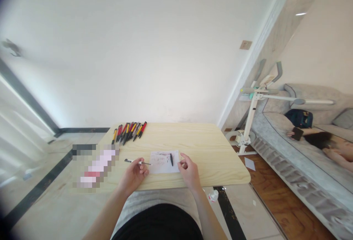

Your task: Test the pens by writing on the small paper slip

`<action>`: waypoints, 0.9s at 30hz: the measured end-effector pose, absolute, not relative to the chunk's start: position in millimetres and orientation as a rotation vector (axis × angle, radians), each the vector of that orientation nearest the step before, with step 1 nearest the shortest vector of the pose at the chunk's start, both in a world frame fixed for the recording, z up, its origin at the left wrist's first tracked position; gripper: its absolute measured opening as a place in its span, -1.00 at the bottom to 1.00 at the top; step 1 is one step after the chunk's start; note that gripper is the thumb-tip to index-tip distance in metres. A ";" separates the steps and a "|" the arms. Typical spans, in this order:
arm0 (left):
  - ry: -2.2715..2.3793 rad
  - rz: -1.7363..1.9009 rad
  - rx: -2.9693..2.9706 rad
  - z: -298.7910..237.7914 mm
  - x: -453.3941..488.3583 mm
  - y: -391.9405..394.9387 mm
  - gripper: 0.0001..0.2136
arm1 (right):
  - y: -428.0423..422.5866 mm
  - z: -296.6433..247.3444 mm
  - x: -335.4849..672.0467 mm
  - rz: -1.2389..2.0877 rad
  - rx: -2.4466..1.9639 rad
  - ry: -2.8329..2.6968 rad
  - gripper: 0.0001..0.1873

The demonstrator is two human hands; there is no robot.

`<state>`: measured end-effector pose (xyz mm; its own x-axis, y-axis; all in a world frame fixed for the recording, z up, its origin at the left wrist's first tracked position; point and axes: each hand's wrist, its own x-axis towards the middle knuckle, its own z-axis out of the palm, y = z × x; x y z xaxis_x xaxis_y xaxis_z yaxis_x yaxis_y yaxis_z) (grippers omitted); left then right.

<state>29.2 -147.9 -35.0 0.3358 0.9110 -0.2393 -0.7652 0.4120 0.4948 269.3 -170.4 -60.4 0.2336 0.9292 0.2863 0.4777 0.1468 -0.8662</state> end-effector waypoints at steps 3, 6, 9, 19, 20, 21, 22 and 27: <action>0.521 1.128 0.318 -35.2 29.5 -148.6 -0.92 | -170.1 -60.2 270.0 0.553 -1.481 -1.403 -0.62; 0.513 1.133 0.320 -34.7 30.0 -149.5 -0.93 | -170.4 -59.4 270.0 0.564 -1.495 -1.415 -0.62; 0.513 1.131 0.325 -34.0 30.3 -149.6 -0.92 | -171.1 -58.6 269.5 0.577 -1.510 -1.422 -0.61; 0.530 1.132 0.311 -33.0 30.1 -149.3 -0.93 | -171.3 -58.3 269.3 0.568 -1.511 -1.417 -0.61; 0.532 1.128 0.313 -33.1 30.1 -149.0 -0.93 | -171.1 -58.1 269.0 0.567 -1.512 -1.423 -0.62; 0.534 1.126 0.316 -33.3 30.0 -148.7 -0.93 | -170.9 -57.9 268.7 0.566 -1.513 -1.428 -0.62; 0.535 1.126 0.318 -33.6 29.9 -148.3 -0.93 | -170.7 -57.8 268.4 0.565 -1.512 -1.430 -0.63; 0.542 1.119 0.325 -34.4 30.2 -146.8 -0.94 | -171.3 -56.1 267.5 0.535 -1.512 -1.412 -0.64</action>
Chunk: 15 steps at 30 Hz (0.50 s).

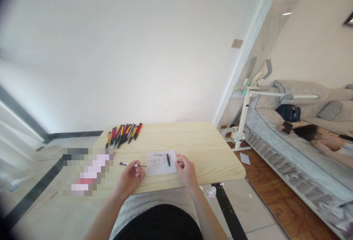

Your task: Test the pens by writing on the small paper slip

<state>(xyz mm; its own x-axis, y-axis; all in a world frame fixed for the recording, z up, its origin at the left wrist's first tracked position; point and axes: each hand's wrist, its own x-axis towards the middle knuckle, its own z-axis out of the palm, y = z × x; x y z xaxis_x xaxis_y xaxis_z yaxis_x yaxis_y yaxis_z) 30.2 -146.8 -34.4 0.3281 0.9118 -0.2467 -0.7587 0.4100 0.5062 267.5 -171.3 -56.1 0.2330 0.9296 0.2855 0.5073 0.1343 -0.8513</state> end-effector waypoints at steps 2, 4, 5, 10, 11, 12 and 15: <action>0.552 1.121 0.326 -34.0 30.5 -147.0 -0.93 | -171.7 -55.4 267.5 0.532 -1.514 -1.417 -0.65; 0.558 1.129 0.326 -33.6 30.9 -147.3 -0.93 | -171.7 -55.1 267.4 0.538 -1.516 -1.426 -0.64; 0.558 1.132 0.326 -33.5 30.9 -147.4 -0.93 | -171.5 -55.1 267.5 0.538 -1.516 -1.428 -0.64; 0.540 1.127 0.329 -34.5 30.4 -146.7 -0.92 | -170.7 -56.0 268.1 0.524 -1.504 -1.427 -0.64; 0.539 1.124 0.328 -34.7 30.3 -146.5 -0.92 | -170.8 -56.0 268.3 0.523 -1.503 -1.431 -0.64; 0.540 1.123 0.326 -34.8 30.2 -146.5 -0.92 | -171.1 -55.8 268.4 0.521 -1.504 -1.438 -0.64; 0.546 1.124 0.317 -34.3 30.0 -146.7 -0.94 | -172.2 -54.9 267.9 0.493 -1.514 -1.472 -0.64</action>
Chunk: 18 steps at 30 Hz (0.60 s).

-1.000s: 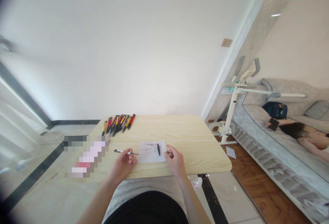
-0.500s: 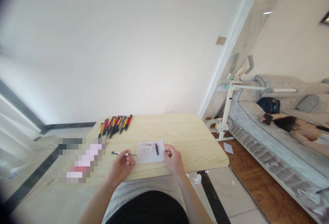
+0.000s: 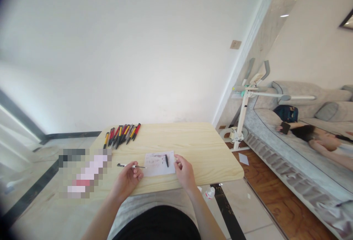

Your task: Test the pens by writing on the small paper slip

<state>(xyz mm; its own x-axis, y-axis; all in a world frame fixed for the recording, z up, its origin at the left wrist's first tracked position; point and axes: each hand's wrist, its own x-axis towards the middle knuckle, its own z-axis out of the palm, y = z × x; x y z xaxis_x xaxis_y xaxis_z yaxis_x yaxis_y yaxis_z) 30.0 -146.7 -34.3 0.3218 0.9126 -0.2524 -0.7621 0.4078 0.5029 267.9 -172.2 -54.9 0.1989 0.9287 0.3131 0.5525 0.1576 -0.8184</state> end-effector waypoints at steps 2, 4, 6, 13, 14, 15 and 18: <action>0.544 1.125 0.313 -33.7 30.0 -147.0 -0.94 | -172.9 -54.0 267.0 0.457 -1.520 -1.498 -0.63; 0.536 1.124 0.308 -33.3 30.1 -147.2 -0.93 | -173.5 -53.2 266.0 0.423 -1.521 -1.516 -0.63; 0.531 1.124 0.304 -33.0 30.2 -147.1 -0.93 | -174.0 -52.8 265.3 0.403 -1.522 -1.526 -0.63; 0.565 1.124 0.303 -30.1 31.1 -148.0 -0.93 | -174.4 -52.2 265.7 0.367 -1.533 -1.557 -0.64; 0.568 1.125 0.302 -29.5 31.3 -148.2 -0.93 | -174.3 -52.0 265.7 0.361 -1.532 -1.567 -0.64; 0.569 1.127 0.302 -29.0 31.4 -148.4 -0.93 | -174.3 -51.8 265.6 0.355 -1.530 -1.574 -0.64; 0.579 1.130 0.308 -28.2 32.0 -148.6 -0.93 | -174.4 -51.1 265.4 0.340 -1.523 -1.583 -0.65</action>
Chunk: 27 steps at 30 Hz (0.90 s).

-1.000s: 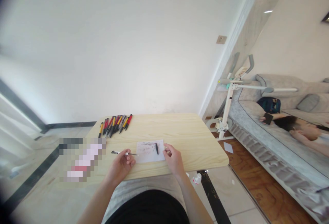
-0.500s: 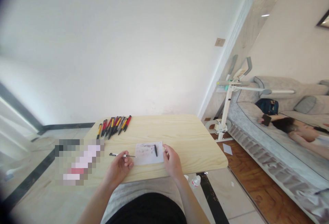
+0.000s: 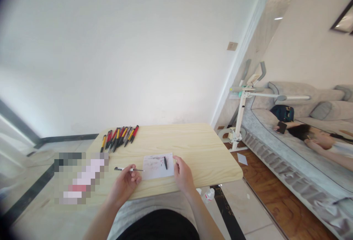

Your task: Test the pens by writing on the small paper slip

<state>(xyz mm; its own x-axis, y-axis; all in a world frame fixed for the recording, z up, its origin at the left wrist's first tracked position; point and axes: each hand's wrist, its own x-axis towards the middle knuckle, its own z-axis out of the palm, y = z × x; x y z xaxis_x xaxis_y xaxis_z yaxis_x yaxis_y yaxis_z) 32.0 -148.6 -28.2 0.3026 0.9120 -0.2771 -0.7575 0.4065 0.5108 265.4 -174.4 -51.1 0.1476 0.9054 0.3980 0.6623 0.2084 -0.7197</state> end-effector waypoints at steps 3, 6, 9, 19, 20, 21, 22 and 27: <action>0.593 1.122 0.312 -28.1 32.4 -148.3 -0.94 | -175.1 -49.7 265.1 0.339 -1.533 -1.579 -0.66; 0.599 1.119 0.303 -28.0 32.1 -148.0 -0.95 | -176.4 -46.9 264.5 0.337 -1.541 -1.587 -0.66; 0.600 1.118 0.292 -27.5 31.9 -148.0 -0.95 | -177.5 -44.2 263.8 0.337 -1.552 -1.587 -0.65; 0.636 1.115 0.271 -22.7 34.2 -149.1 -0.95 | -177.4 -46.3 262.8 0.368 -1.566 -1.615 -0.69; 0.639 1.112 0.271 -22.3 34.4 -149.1 -0.95 | -177.4 -46.5 262.9 0.368 -1.572 -1.618 -0.69; 0.642 1.111 0.270 -22.1 34.5 -149.1 -0.95 | -177.3 -46.5 263.0 0.366 -1.577 -1.620 -0.69; 0.645 1.112 0.268 -22.0 34.6 -148.9 -0.95 | -177.1 -46.6 263.0 0.363 -1.579 -1.624 -0.70; 0.649 1.090 0.269 -22.3 34.7 -147.5 -0.95 | -175.1 -46.5 262.1 0.342 -1.573 -1.645 -0.70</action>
<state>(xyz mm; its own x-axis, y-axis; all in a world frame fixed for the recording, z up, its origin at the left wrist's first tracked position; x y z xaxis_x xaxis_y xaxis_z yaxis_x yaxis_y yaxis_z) 34.7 -147.5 -22.3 0.3020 0.8848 -0.3548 -0.7330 0.4535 0.5070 262.1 -175.1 -46.5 0.1111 0.9251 0.3631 0.7041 0.1846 -0.6857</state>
